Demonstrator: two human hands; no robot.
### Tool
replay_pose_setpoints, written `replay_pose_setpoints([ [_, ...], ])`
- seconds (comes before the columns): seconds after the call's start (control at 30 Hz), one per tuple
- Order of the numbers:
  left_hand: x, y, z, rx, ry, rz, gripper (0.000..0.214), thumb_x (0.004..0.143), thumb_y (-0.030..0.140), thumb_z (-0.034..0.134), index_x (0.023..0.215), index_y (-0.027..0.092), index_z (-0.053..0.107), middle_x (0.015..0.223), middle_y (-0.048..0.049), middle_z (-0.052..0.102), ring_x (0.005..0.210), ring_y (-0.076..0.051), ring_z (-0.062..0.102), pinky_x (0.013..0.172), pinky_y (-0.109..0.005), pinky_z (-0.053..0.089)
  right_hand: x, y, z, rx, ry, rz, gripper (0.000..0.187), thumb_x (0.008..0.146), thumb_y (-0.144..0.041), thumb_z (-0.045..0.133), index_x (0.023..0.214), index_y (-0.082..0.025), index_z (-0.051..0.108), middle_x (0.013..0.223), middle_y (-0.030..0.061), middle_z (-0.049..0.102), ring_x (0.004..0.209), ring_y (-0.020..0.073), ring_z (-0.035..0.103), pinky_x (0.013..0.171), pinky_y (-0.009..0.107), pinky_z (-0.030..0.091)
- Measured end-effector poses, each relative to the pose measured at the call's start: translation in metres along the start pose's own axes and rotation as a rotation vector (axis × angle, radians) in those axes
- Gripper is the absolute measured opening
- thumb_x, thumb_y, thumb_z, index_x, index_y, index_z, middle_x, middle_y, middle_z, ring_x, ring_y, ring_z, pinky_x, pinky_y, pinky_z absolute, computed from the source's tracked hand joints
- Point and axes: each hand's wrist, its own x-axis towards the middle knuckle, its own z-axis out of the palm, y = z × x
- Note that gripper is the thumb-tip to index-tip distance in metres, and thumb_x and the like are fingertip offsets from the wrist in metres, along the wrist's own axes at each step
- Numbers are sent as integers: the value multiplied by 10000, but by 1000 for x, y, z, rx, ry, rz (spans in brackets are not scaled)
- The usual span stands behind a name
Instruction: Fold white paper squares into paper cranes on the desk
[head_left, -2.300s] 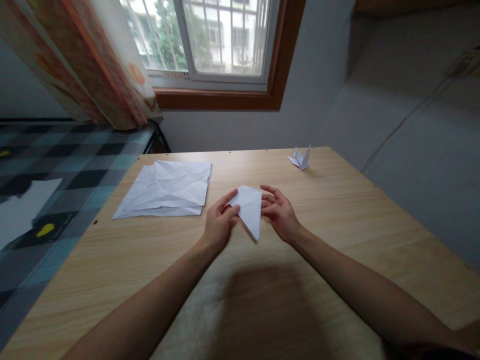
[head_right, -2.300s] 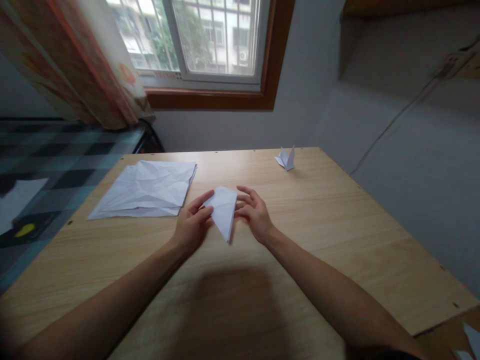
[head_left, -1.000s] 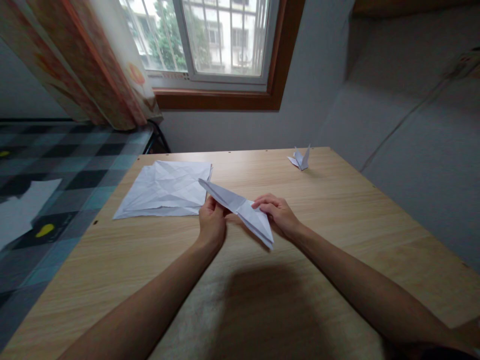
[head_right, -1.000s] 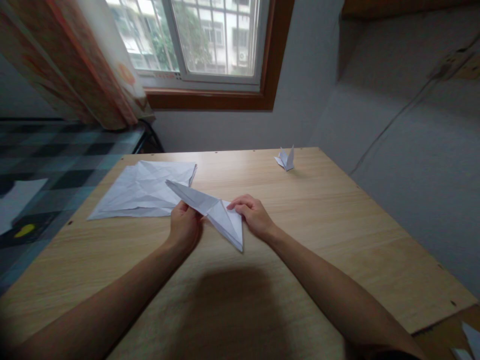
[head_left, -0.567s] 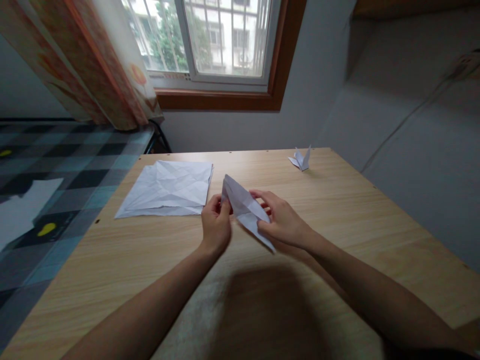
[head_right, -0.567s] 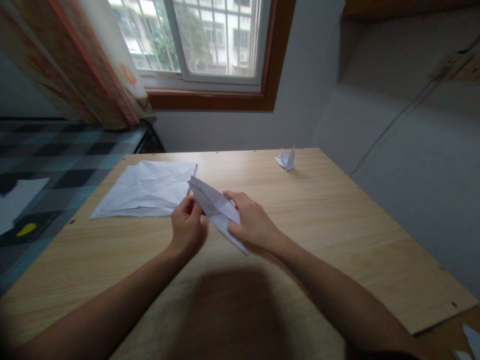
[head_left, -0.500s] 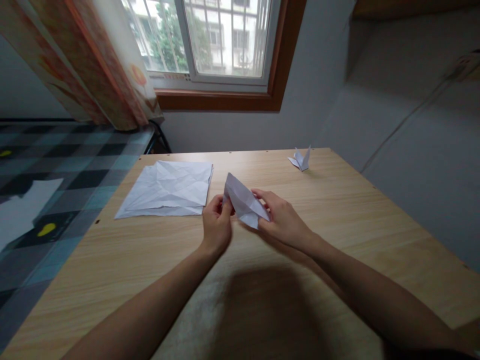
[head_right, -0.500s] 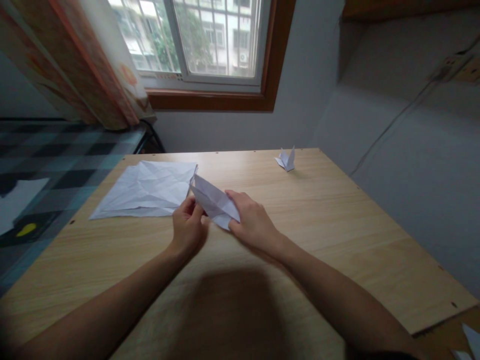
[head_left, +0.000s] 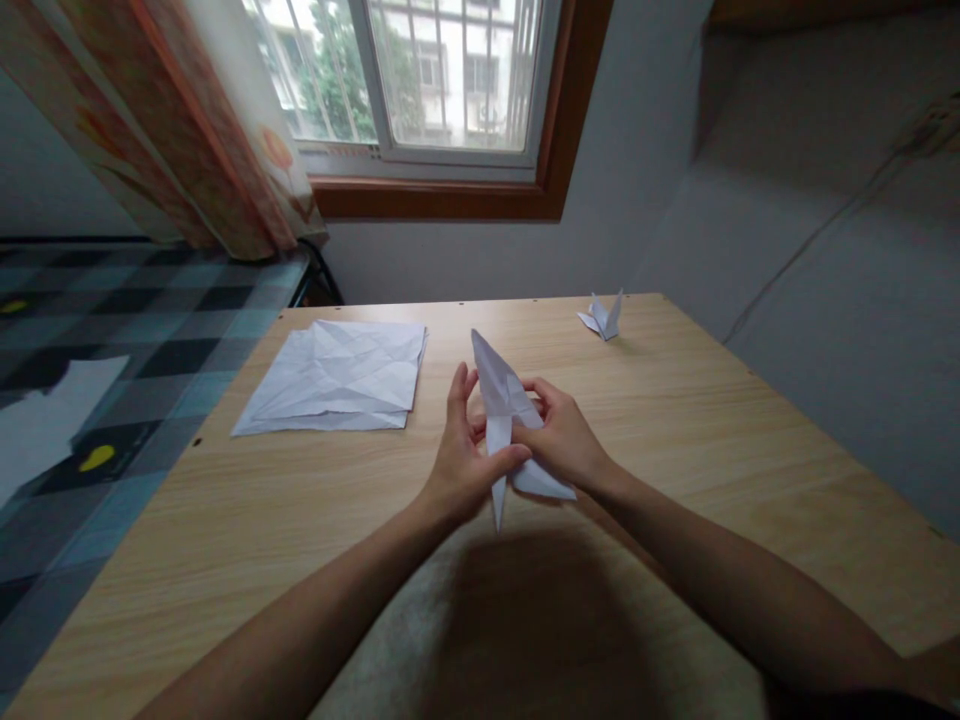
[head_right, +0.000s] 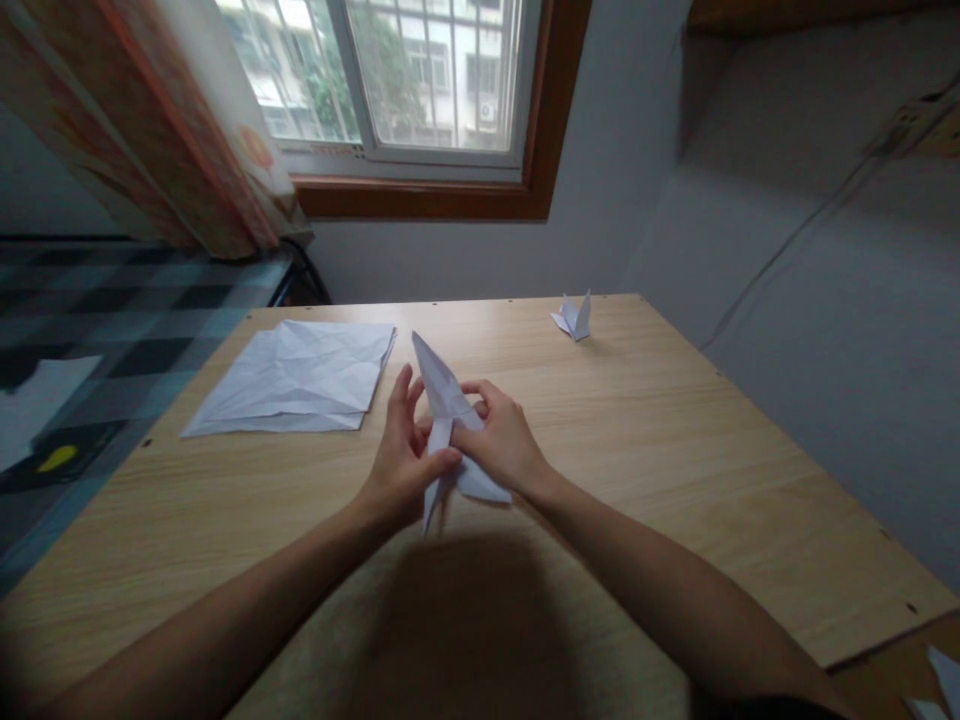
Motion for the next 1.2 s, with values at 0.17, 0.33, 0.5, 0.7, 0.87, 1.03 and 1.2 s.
replay_pose_setpoints([
  [0.17,9,4,-6,-29,48,-108,1041,587,154,780,1493,330,298,1519,-150,439,945,-212,701,727,-290,569,4,-3,-7,19,-44,-1,395,648,-157,742,1035,-203,676,764,-1,732,656,178,658,595,267,493],
  [0.33,27,-4,-30,110,256,-182,472,546,155,716,1014,145,649,864,-50,730,749,-217,685,665,-309,540,27,-6,-49,176,-113,91,396,564,-186,825,940,-163,704,824,21,759,678,188,679,616,292,531],
  [0.5,36,-12,-45,109,312,-241,320,591,303,754,851,133,676,799,-70,741,742,-239,687,708,-352,539,43,8,-98,158,-76,221,474,551,-160,841,1003,-156,698,815,56,761,664,204,690,611,319,557],
  [0.7,35,-10,-48,363,323,-238,410,655,261,680,1032,203,531,756,-24,722,629,-215,678,578,-293,496,45,33,-105,-622,-40,216,710,666,-97,737,1353,-112,558,808,71,719,726,253,677,697,370,541],
  [0.87,32,-5,-47,631,296,-223,422,686,228,676,1044,222,452,699,19,663,591,-186,641,544,-255,439,42,30,-74,-955,-3,-346,430,829,-108,613,1255,-168,622,1176,147,642,1110,298,601,996,459,485],
  [1.03,34,1,-48,721,187,-273,371,632,250,741,832,233,428,609,79,558,542,-145,559,521,-229,369,31,36,-36,-878,-385,-542,563,902,-402,644,1394,-157,525,1459,182,509,1394,314,429,1140,498,379],
  [1.2,37,4,-50,863,168,-195,250,633,227,704,646,213,455,566,71,493,553,-122,469,556,-239,335,21,53,-22,-1039,-485,-468,860,878,-663,561,1528,-137,357,1601,201,319,1493,353,284,1212,547,234],
])
